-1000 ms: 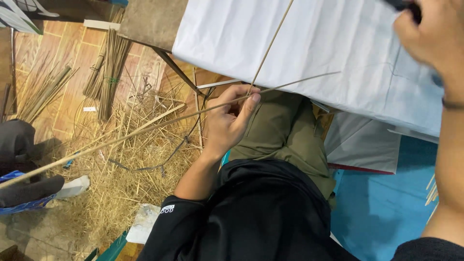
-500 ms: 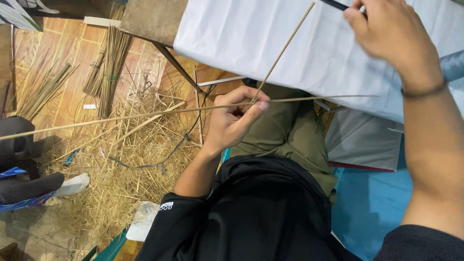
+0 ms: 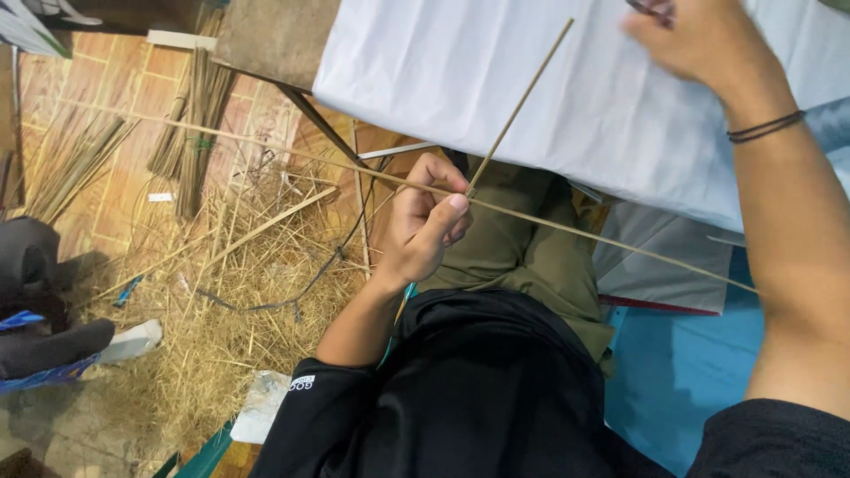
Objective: The person ties two bamboo sticks together with thread to form a cross-shaped frame. They then use a utility knife to trim excess thread and adjust the sticks. The person continues to wrap thread around the intersection to secure the structure.
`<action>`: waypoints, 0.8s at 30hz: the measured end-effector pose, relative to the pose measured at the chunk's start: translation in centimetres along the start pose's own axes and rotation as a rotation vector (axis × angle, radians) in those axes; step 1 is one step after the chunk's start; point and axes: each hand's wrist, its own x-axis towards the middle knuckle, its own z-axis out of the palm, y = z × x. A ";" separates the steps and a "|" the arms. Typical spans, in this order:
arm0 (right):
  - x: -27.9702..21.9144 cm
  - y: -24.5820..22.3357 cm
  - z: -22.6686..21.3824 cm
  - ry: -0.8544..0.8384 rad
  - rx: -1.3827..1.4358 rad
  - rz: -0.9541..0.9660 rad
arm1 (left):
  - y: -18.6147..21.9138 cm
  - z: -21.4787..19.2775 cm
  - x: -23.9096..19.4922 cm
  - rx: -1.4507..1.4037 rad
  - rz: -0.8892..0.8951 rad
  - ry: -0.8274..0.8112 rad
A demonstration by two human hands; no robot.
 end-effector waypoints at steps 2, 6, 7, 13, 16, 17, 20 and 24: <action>-0.6 -6.8 -2.9 -0.125 0.421 -0.053 | -0.2 0.4 -0.2 0.014 -0.027 -0.030; -4.4 -18.2 -6.0 -0.807 1.079 -0.037 | -1.1 0.1 -0.1 0.188 0.044 -0.031; -5.5 -20.1 -6.2 -0.893 1.266 -0.041 | -1.5 -0.3 0.1 0.325 0.115 -0.030; -7.3 -21.1 -10.6 -0.693 0.914 0.014 | -1.0 0.8 -0.1 0.518 0.101 0.008; -8.3 -20.6 -10.4 -0.604 0.908 0.111 | -2.0 1.1 0.0 0.536 0.093 0.019; -8.5 -20.3 -10.3 -0.603 0.911 0.117 | -2.0 1.2 0.2 0.534 0.088 0.014; -8.9 -19.5 -10.7 -0.495 0.873 0.117 | -1.7 1.6 0.7 0.532 0.079 0.006; -9.5 -16.8 -12.3 -0.317 0.583 0.039 | -1.7 1.8 1.3 0.390 0.113 0.018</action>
